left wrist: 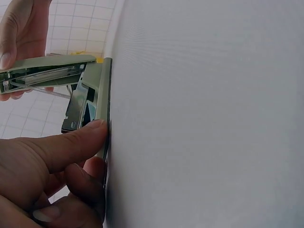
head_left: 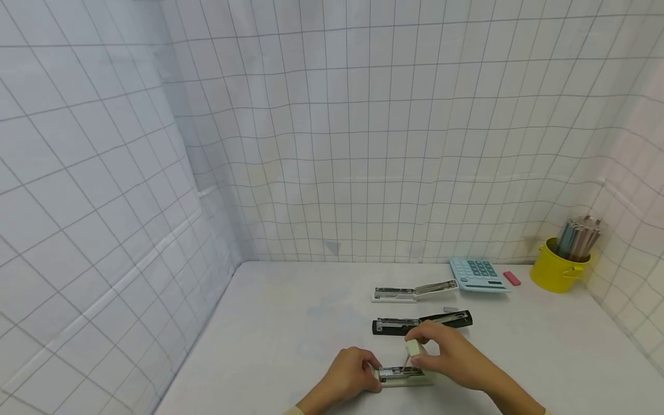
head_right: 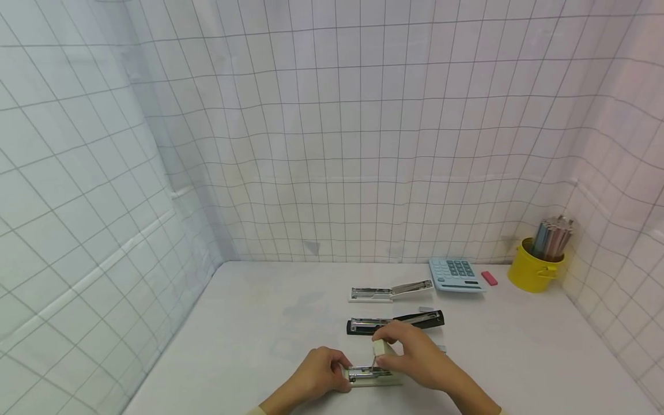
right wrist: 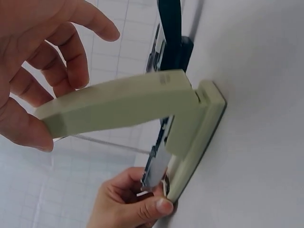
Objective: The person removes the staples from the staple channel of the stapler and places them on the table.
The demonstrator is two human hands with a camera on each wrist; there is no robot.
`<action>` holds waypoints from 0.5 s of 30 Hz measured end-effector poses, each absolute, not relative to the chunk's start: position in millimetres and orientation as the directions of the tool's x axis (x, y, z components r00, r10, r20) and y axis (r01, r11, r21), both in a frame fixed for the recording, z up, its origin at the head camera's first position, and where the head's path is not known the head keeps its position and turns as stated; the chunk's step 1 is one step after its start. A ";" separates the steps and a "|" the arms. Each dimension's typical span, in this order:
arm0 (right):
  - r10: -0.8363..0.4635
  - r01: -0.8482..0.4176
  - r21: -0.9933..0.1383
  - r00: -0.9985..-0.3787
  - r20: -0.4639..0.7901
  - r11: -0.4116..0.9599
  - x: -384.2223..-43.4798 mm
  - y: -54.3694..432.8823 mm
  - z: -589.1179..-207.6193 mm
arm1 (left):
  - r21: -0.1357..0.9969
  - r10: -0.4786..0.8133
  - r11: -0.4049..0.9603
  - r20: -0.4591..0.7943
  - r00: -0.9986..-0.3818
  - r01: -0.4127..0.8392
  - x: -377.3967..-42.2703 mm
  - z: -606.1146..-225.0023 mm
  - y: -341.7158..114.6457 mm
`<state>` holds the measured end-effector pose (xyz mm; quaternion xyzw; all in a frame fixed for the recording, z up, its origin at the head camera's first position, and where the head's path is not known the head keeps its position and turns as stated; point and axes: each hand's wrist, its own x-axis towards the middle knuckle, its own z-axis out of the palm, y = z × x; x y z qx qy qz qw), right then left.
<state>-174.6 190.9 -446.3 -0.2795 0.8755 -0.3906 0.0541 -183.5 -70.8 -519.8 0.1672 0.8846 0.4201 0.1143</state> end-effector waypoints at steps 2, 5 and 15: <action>-0.520 -0.435 -0.715 -0.846 0.117 0.547 -173.9 196.5 -442.8 | 0.781 0.392 0.592 -0.063 -0.918 0.200 -183.5 -519.8 -70.9; -0.509 -0.412 -0.720 -0.855 0.094 0.558 -172.8 204.5 -438.3 | 0.778 0.392 0.594 -0.059 -0.918 0.204 -183.5 -519.8 -71.1; -0.489 -0.343 -0.755 -0.872 0.033 0.559 -170.8 232.2 -435.6 | 0.772 0.398 0.605 -0.083 -0.914 0.193 -184.6 -518.6 -71.4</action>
